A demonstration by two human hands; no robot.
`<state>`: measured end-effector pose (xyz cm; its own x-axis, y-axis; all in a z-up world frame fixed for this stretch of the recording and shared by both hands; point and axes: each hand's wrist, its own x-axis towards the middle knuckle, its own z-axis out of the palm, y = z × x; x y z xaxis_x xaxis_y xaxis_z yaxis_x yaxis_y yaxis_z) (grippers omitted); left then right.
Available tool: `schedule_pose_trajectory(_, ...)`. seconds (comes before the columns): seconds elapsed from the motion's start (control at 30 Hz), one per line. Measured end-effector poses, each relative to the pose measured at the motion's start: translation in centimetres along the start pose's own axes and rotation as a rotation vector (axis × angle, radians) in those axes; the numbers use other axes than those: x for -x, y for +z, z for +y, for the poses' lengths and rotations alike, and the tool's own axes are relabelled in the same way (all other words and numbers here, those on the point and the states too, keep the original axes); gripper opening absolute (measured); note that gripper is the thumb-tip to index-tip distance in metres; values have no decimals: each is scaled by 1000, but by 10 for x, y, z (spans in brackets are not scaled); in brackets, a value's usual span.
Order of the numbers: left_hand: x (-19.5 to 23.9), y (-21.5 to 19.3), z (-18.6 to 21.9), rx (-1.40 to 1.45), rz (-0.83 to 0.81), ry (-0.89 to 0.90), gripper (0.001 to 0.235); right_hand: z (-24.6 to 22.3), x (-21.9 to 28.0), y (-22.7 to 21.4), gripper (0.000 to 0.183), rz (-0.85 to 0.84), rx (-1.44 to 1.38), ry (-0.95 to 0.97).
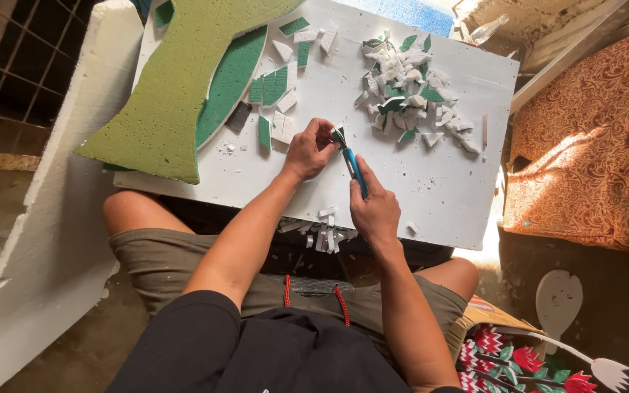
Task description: Cutting small pieces of green and white foam using a utility knife on a white board.
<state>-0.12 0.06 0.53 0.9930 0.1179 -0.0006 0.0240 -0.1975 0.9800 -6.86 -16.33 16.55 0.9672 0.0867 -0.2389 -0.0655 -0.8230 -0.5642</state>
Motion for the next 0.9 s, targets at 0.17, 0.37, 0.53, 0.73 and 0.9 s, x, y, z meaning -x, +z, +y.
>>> schedule_pose_trajectory(0.17,2,1,1,28,6,-6,34,2,2,-3,48,13,16,-1)
schedule_pose_trajectory(0.37,0,2,-5,37,11,11,33,4,3,-4,48,22,19,-25)
schedule_pose_trajectory(0.53,-1,4,-6,43,8,19,33,6,4,-7,48,26,44,-19)
schedule_pose_trajectory(0.73,1,3,-1,45,-7,14,33,3,4,-5,50,12,149,-38)
schedule_pose_trajectory(0.9,3,1,5,36,-26,7,32,-4,3,0,50,-22,197,-49)
